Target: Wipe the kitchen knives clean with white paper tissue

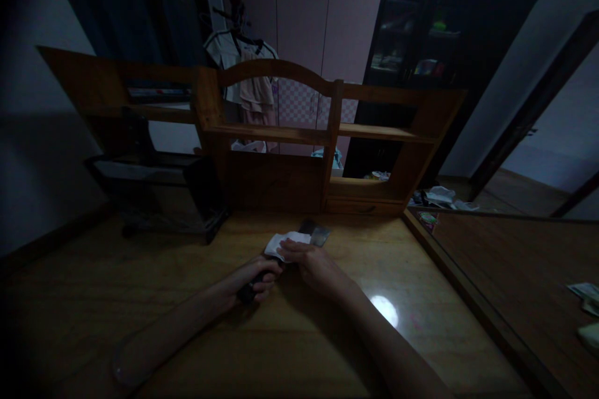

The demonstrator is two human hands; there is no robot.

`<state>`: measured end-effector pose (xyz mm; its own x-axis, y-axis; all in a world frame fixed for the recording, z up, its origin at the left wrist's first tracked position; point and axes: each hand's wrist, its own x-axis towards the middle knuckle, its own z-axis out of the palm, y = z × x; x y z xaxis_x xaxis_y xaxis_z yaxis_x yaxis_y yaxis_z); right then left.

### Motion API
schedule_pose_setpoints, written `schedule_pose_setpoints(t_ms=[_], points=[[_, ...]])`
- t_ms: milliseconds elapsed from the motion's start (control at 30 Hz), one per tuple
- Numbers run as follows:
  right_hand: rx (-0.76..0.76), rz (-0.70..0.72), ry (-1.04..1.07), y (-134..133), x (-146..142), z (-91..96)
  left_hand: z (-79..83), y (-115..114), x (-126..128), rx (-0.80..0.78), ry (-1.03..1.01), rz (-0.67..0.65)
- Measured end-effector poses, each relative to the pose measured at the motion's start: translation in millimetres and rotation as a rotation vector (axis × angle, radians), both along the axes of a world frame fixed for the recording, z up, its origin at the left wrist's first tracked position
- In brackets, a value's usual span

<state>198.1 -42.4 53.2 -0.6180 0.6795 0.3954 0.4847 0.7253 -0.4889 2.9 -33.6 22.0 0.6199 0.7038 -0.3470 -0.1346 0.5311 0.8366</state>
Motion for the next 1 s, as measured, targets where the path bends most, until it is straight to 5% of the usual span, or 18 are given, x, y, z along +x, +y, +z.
schedule_pose_setpoints(t_ms=[1000], points=[[-0.39,0.02,0.225,9,25,-0.5,-8.6,0,1,0.043,0.061,0.052]])
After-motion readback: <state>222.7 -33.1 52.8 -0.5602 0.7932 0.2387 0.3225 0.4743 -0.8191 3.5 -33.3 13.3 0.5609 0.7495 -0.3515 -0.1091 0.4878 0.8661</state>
